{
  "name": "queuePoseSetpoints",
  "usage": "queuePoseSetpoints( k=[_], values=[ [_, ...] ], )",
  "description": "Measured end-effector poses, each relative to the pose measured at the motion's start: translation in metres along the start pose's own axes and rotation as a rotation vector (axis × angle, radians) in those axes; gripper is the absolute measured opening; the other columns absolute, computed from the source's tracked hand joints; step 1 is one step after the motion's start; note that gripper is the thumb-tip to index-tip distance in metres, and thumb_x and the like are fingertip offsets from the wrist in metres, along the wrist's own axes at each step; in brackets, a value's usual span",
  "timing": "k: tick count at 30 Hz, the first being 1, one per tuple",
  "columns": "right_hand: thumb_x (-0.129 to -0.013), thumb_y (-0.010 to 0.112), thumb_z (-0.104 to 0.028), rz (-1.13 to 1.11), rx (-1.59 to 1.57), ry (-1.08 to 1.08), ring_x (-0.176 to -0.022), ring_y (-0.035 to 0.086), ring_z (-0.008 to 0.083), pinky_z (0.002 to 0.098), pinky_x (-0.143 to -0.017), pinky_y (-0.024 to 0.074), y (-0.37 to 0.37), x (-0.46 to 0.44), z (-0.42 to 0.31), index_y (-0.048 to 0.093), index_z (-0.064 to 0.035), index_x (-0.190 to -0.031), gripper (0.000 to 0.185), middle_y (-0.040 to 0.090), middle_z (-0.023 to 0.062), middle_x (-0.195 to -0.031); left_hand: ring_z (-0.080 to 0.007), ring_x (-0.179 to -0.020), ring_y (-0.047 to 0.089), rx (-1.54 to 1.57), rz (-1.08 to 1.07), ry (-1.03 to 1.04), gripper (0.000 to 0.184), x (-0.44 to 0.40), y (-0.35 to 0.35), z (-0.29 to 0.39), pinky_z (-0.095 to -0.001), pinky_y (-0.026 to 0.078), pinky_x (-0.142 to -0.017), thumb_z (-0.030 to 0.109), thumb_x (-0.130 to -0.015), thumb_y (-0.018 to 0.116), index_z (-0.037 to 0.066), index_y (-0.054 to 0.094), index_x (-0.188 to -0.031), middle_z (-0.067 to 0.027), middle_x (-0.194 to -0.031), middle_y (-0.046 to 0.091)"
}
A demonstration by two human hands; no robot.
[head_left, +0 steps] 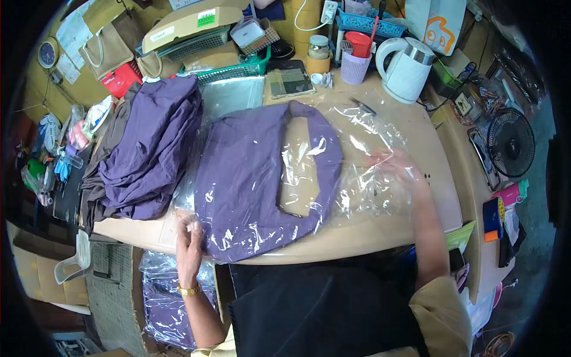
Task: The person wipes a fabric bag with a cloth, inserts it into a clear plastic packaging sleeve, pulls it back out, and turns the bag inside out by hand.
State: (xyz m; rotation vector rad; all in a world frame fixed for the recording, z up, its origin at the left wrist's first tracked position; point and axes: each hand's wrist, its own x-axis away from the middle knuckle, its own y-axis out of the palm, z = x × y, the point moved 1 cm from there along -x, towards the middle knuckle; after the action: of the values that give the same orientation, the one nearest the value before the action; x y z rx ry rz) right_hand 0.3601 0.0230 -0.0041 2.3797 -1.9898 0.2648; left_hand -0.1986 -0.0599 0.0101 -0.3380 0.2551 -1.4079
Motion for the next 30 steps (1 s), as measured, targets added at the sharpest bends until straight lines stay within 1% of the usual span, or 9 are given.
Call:
queuePoseSetpoints(
  k=[3, 5, 8, 10, 17, 21, 23, 25, 30],
  values=[
    [-0.099, 0.059, -0.036, 0.081, -0.558, -0.060, -0.118, 0.062, 0.0259, 0.0378, -0.101, 0.0476, -0.007, 0.088, 0.012, 0.058, -0.0003, -0.130, 0.047, 0.064, 0.0175, -0.125, -0.0176, -0.097, 0.060, 0.095, -0.015, 0.072, 0.065, 0.007, -0.001, 0.024, -0.0261, 0.050, -0.078, 0.027, -0.103, 0.055, 0.007, 0.022, -0.155, -0.0140, -0.119, 0.064],
    [-0.098, 0.061, -0.034, 0.061, -0.245, -0.232, -0.112, 0.064, 0.0248, 0.0368, -0.097, 0.0495, 0.023, 0.106, -0.003, 0.060, -0.0004, -0.126, 0.044, 0.067, 0.0165, -0.118, -0.0174, -0.105, 0.059, 0.108, -0.018, 0.127, 0.067, 0.010, 0.010, 0.038, -0.0262, 0.052, -0.080, 0.020, -0.102, 0.056, 0.008, 0.019, -0.157, -0.0142, -0.126, 0.062],
    [-0.094, 0.058, -0.016, 0.086, 0.588, 0.006, -0.082, 0.070, 0.0189, 0.0335, -0.073, 0.0543, 0.076, 0.089, -0.036, 0.069, -0.0013, -0.103, 0.021, 0.072, 0.0119, -0.088, -0.0163, -0.109, 0.060, 0.015, -0.150, 0.200, 0.048, -0.023, 0.020, 0.011, -0.0248, 0.052, -0.083, 0.009, -0.096, 0.062, 0.003, 0.048, -0.141, -0.0131, -0.120, 0.066],
    [-0.092, 0.060, -0.011, -0.018, 0.254, 0.071, -0.070, 0.067, 0.0149, 0.0303, -0.065, 0.0513, 0.054, 0.025, -0.038, 0.068, -0.0013, -0.091, 0.012, 0.068, 0.0068, -0.070, -0.0129, -0.102, 0.063, -0.052, -0.246, 0.067, 0.028, -0.058, 0.029, 0.026, -0.0227, 0.051, -0.084, 0.007, -0.094, 0.065, 0.001, 0.066, -0.121, -0.0101, -0.111, 0.070],
    [-0.097, 0.059, -0.020, 0.668, -0.184, -0.866, -0.059, 0.049, 0.0095, 0.0250, -0.054, 0.0386, -0.025, -0.008, -0.260, 0.065, -0.0068, -0.087, 0.017, 0.057, 0.0010, -0.069, -0.0100, -0.097, 0.063, 0.322, 0.126, 0.426, 0.026, -0.128, 0.012, 0.119, -0.0237, 0.046, -0.090, 0.013, -0.095, 0.066, -0.004, 0.070, -0.114, -0.0082, -0.107, 0.072],
    [-0.096, 0.057, -0.022, 0.683, 0.142, -0.495, -0.055, 0.048, 0.0101, 0.0269, -0.050, 0.0379, -0.077, 0.049, -0.167, 0.066, -0.0026, -0.091, 0.022, 0.058, 0.0020, -0.068, -0.0100, -0.089, 0.063, 0.261, 0.155, 0.325, 0.023, -0.078, 0.014, 0.088, -0.0234, 0.049, -0.078, 0.011, -0.091, 0.070, -0.005, 0.071, -0.108, -0.0075, -0.101, 0.071],
    [-0.093, 0.060, -0.025, 0.995, 0.865, -0.332, -0.050, 0.046, 0.0096, 0.0294, -0.049, 0.0350, -0.080, 0.062, -0.062, 0.065, -0.0063, -0.082, 0.022, 0.052, -0.0009, -0.056, -0.0084, -0.084, 0.062, -0.023, 0.075, 0.055, 0.024, -0.048, 0.032, 0.050, -0.0226, 0.049, -0.071, 0.012, -0.088, 0.075, -0.005, 0.071, -0.105, -0.0056, -0.097, 0.071],
    [-0.088, 0.066, -0.017, 0.598, 0.622, 0.436, -0.073, 0.062, 0.0285, 0.0402, -0.067, 0.0481, -0.078, 0.104, -0.009, 0.065, -0.0021, -0.085, 0.015, 0.065, 0.0098, -0.080, -0.0137, -0.083, 0.064, -0.071, -0.118, -0.007, 0.029, -0.027, 0.035, 0.001, -0.0270, 0.050, -0.072, 0.013, -0.085, 0.078, -0.001, 0.070, -0.109, -0.0093, -0.098, 0.070],
    [-0.090, 0.065, -0.013, 0.989, 1.232, -0.242, -0.082, 0.066, 0.0303, 0.0373, -0.076, 0.0518, -0.044, 0.120, -0.026, 0.065, -0.0043, -0.095, 0.010, 0.066, 0.0146, -0.085, -0.0383, -0.103, 0.056, -0.826, 0.265, 0.528, 0.034, -0.022, -0.010, 0.103, -0.0452, 0.047, -0.089, 0.004, -0.084, 0.067, 0.005, 0.061, -0.117, -0.0191, -0.111, 0.055]
  ],
)
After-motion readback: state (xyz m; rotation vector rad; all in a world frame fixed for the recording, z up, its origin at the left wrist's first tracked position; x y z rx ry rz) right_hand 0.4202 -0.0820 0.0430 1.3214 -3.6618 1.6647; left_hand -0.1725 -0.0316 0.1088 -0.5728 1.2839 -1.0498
